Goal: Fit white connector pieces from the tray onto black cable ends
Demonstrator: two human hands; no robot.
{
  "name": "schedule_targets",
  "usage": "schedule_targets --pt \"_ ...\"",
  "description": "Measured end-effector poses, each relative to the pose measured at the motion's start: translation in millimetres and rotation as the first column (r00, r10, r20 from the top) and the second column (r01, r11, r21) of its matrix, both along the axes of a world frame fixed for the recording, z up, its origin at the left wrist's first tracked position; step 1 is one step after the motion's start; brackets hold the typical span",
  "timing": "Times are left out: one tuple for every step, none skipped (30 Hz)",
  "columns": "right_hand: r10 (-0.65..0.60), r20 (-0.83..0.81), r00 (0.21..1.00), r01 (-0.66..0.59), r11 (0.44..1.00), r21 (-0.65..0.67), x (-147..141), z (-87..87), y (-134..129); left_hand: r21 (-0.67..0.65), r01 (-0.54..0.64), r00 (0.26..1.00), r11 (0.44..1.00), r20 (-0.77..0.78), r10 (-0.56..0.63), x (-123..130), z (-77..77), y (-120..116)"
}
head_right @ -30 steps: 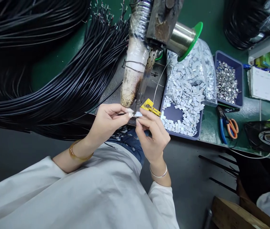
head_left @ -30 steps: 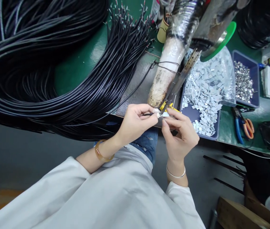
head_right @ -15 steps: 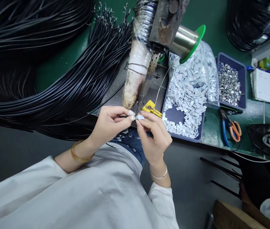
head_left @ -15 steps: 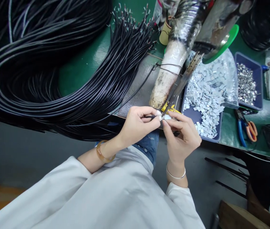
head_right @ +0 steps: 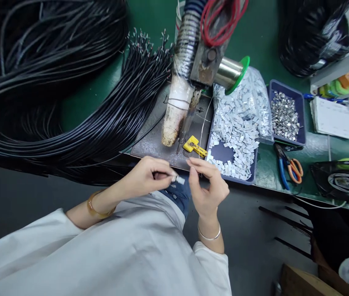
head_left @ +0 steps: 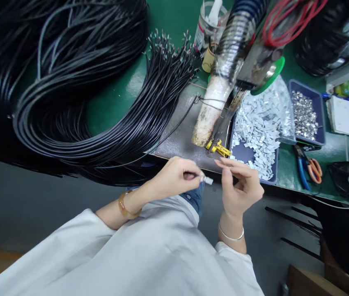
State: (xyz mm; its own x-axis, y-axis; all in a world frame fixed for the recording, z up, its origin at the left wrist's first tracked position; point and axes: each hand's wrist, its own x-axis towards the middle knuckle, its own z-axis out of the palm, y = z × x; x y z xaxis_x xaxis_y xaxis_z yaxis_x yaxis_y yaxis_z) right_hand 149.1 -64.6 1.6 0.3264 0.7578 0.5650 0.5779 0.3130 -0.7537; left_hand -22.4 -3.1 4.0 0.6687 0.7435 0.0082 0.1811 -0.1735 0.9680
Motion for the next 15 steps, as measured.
schedule_targets --pt "-0.037 -0.033 0.999 0.038 0.999 0.017 3 2.0 -1 0.08 0.082 0.996 0.993 -0.035 -0.08 -8 3.9 0" --pt "-0.074 -0.06 0.995 0.076 0.996 0.035 6 3.7 -2 0.156 0.103 0.994 0.982 -0.045 -0.097 -17 9.5 1" --pt "-0.107 -0.084 0.991 0.111 0.993 0.049 10 5.2 -4 0.216 0.07 0.997 0.974 -0.037 -0.063 -28 16.8 4" --pt "-0.135 -0.103 0.985 0.141 0.988 0.055 13 6.4 -5 0.276 -0.013 1.0 0.961 -0.014 0.017 -40 25.6 8" --pt "-0.157 -0.118 0.981 0.164 0.985 0.056 15 7.2 -6 0.361 -0.149 0.987 0.921 0.001 0.159 -52 35.4 14" --pt "-0.172 -0.13 0.976 0.18 0.982 0.051 18 7.8 -8 0.45 -0.288 0.942 0.845 -0.028 0.335 -64 45.7 22" --pt "-0.183 -0.138 0.973 0.19 0.981 0.042 19 8.2 -9 0.542 -0.366 0.867 0.756 -0.098 0.489 -75 56.0 30" --pt "-0.193 -0.143 0.971 0.2 0.979 0.031 20 8.5 -10 0.616 -0.367 0.772 0.697 -0.216 0.597 -85 65.5 38" --pt "-0.203 -0.144 0.969 0.208 0.978 0.022 21 8.8 -11 0.661 -0.326 0.664 0.676 -0.349 0.661 -92 73.7 45" --pt "-0.212 -0.142 0.967 0.216 0.976 0.015 21 9.0 -11 0.654 -0.237 0.57 0.718 -0.505 0.648 -97 80.2 52" --pt "-0.219 -0.139 0.966 0.222 0.975 0.009 20 9.3 -12 0.604 -0.121 0.501 0.787 -0.648 0.574 -100 84.9 56" --pt "-0.224 -0.136 0.965 0.227 0.974 0.004 19 9.6 -12 0.547 -0.017 0.439 0.837 -0.748 0.497 -101 87.8 59" --pt "-0.228 -0.13 0.965 0.23 0.973 -0.002 18 9.9 -11 0.49 0.073 0.388 0.868 -0.816 0.428 -100 89.2 60" --pt "-0.228 -0.124 0.966 0.229 0.973 -0.008 16 10.2 -10 0.454 0.145 0.351 0.879 -0.854 0.383 -99 89.4 60" --pt "-0.224 -0.116 0.968 0.224 0.975 -0.014 14 10.5 -9 0.444 0.196 0.329 0.875 -0.87 0.368 -98 88.7 58"
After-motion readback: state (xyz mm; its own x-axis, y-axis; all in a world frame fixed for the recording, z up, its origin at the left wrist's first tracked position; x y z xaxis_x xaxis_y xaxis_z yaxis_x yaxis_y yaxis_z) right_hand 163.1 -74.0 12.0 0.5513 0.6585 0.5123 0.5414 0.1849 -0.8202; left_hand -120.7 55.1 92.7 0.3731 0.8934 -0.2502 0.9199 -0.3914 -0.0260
